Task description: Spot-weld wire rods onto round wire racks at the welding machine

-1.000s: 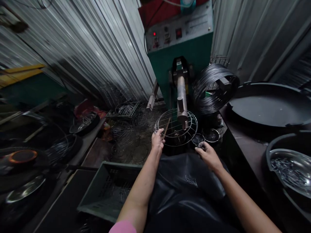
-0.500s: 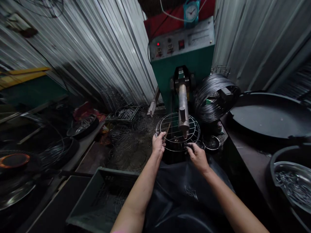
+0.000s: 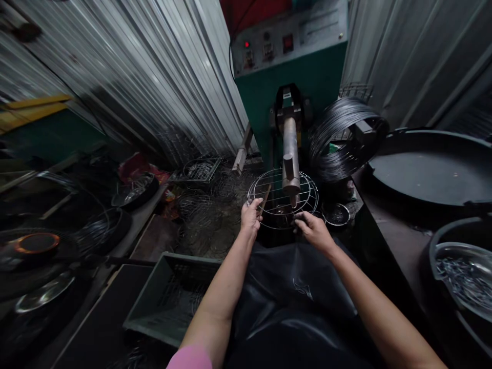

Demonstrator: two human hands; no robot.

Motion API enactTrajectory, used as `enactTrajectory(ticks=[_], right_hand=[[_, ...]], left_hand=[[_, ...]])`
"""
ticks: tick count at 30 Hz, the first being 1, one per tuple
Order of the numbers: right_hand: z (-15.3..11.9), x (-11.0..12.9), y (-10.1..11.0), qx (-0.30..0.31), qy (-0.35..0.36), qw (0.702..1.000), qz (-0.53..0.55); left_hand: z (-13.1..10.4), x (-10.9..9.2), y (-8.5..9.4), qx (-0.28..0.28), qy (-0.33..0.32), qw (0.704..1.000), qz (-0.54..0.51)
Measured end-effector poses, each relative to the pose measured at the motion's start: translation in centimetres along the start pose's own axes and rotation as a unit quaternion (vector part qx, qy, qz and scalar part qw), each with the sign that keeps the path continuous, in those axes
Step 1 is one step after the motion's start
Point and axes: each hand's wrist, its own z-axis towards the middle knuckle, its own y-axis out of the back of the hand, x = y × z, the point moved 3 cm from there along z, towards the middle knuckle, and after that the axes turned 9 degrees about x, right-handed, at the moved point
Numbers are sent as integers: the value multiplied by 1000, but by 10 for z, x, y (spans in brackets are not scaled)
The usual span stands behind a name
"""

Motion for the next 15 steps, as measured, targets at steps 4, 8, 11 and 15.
enactTrajectory(ticks=[4, 8, 11, 15], right_hand=[[-2, -2, -4, -30, -15, 998, 51], [-4, -3, -2, -45, -9, 998, 40], [-3, -1, 1, -49, -2, 998, 30], [-3, 4, 2, -62, 4, 998, 28]], left_hand=[[1, 0, -2, -5, -5, 1000, 6], [3, 1, -4, -12, -6, 1000, 19], [3, 0, -5, -6, -13, 1000, 18], [3, 1, -6, -6, -4, 1000, 10]])
